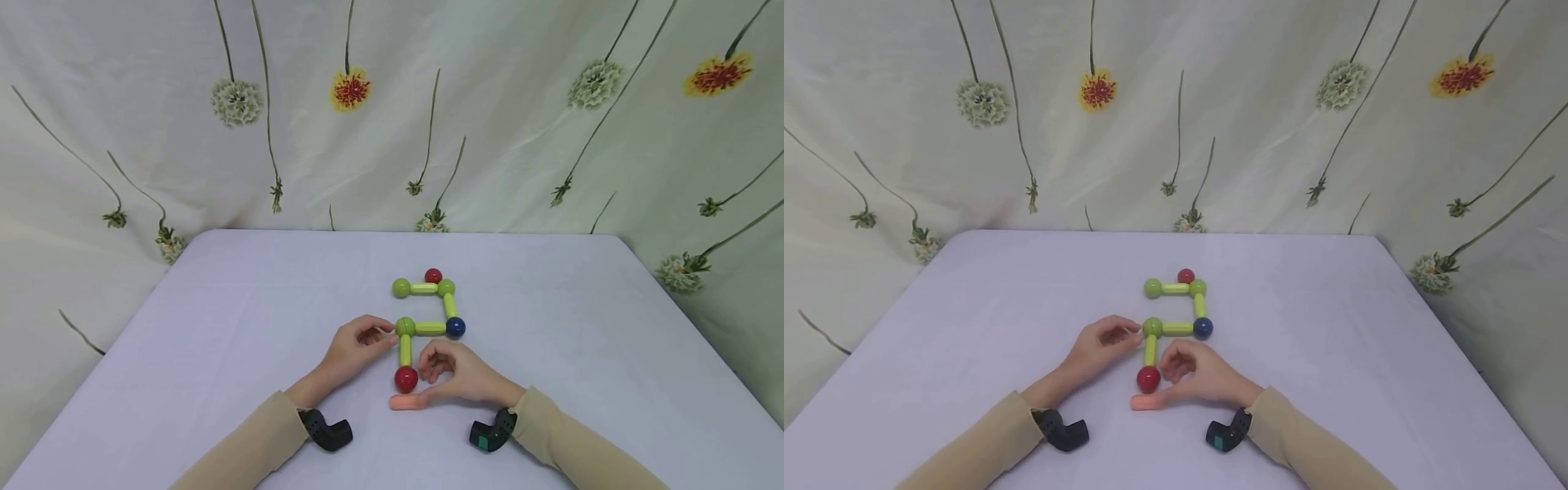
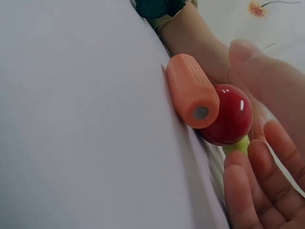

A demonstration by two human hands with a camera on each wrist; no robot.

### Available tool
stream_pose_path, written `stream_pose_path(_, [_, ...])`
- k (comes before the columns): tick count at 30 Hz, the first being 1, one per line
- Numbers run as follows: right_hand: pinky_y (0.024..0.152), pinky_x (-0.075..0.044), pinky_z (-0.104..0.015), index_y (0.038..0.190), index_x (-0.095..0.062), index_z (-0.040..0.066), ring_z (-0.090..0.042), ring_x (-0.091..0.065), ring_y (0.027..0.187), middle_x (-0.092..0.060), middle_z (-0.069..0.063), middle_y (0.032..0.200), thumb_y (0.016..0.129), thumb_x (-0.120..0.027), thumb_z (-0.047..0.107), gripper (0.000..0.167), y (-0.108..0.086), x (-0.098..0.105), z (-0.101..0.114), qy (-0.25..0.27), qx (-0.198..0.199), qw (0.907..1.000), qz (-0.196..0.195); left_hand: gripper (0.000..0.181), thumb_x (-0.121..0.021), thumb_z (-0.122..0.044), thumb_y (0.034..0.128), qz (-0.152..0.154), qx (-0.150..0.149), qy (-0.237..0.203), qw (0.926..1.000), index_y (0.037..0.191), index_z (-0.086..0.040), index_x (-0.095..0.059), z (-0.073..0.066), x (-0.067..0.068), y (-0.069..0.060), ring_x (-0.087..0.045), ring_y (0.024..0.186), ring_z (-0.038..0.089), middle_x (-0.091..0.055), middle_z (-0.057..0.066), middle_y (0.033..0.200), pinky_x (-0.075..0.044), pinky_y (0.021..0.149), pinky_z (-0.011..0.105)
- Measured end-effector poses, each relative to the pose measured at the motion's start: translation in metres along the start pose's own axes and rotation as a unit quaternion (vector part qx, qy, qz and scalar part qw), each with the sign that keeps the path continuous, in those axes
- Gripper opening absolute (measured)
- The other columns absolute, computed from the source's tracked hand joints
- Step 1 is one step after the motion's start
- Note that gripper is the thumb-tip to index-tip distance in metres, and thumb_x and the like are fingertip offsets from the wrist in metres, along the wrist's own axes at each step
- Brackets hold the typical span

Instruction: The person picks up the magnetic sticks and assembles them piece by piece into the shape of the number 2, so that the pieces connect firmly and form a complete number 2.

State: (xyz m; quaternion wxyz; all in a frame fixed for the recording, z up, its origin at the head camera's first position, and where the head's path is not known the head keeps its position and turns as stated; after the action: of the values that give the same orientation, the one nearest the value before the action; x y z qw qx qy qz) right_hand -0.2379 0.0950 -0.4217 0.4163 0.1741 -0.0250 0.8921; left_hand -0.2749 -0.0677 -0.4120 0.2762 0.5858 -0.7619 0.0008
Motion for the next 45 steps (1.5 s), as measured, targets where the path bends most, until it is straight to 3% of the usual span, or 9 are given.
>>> stream_pose_path(8, [0.076,-0.05,-0.027,0.095,-0.06,0.014,-0.016,-0.058,0.083,-0.062,0.0,0.092,0.073,-0.082,0.023,0.032,-0.012,-0.002,0.0,-0.036,0.004,0.9992,-0.015,0.018,-0.071,-0.009,0.0827,0.03,-0.013,-0.014,0.9994,0.1,-0.005,-0.069,-0.017,-0.01,-0.023,-0.054,0.074,0.013,-0.063,-0.001,0.083,-0.045,0.065,0.024])
stream_pose_path(16, [0.072,-0.048,-0.026,0.094,-0.062,0.018,-0.015,-0.054,0.081,-0.06,0.003,0.092,0.073,-0.081,0.029,0.031,-0.014,-0.006,0.006,-0.079,0.032,0.9961,-0.02,0.014,-0.07,-0.004,0.0821,0.055,-0.041,-0.015,0.9975,0.096,0.0,-0.069,-0.058,-0.008,-0.031,-0.055,0.073,0.01,-0.065,0.004,0.081,-0.046,0.064,0.026])
stream_pose_path(25, [0.074,-0.046,-0.025,0.093,-0.064,0.022,-0.011,-0.054,0.083,-0.062,0.009,0.092,0.073,-0.081,0.03,0.027,-0.013,-0.008,0.009,-0.112,0.036,0.9931,-0.007,0.019,-0.072,-0.006,0.0802,0.098,-0.026,-0.011,0.9948,0.098,0.0,-0.068,-0.061,-0.013,-0.031,-0.059,0.084,0.03,-0.067,0.011,0.09,-0.047,0.071,0.035])
stream_pose_path(37, [0.073,-0.045,-0.023,0.093,-0.067,0.022,-0.008,-0.052,0.08,-0.061,0.012,0.088,0.076,-0.079,0.032,0.023,-0.014,-0.011,0.01,-0.149,0.027,0.9884,0.002,0.023,-0.075,-0.003,0.0763,0.126,-0.069,-0.027,0.9892,0.099,0.0,-0.069,-0.062,-0.016,-0.034,-0.06,0.086,0.029,-0.066,0.011,0.092,-0.051,0.076,0.037])
stream_pose_path(45, [0.066,-0.046,-0.022,0.096,-0.067,0.025,-0.007,-0.053,0.076,-0.061,0.013,0.083,0.079,-0.077,0.026,0.02,-0.016,-0.01,0.011,-0.151,0.0,0.9882,0.026,0.024,-0.076,-0.004,0.0759,0.126,-0.071,-0.022,0.9892,0.099,0.0,-0.069,-0.062,-0.015,-0.033,-0.06,0.084,0.03,-0.066,0.011,0.091,-0.051,0.074,0.035])
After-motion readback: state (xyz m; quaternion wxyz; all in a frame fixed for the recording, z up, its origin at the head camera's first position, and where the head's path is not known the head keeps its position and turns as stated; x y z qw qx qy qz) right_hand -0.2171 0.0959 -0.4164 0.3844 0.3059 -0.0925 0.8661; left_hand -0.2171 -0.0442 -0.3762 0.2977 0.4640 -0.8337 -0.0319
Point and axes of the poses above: each hand's wrist, its own y-axis towards the middle knuckle, its own x-axis out of the back of the hand, z = x × y, the point moved 8 cm from there along y, towards the middle knuckle
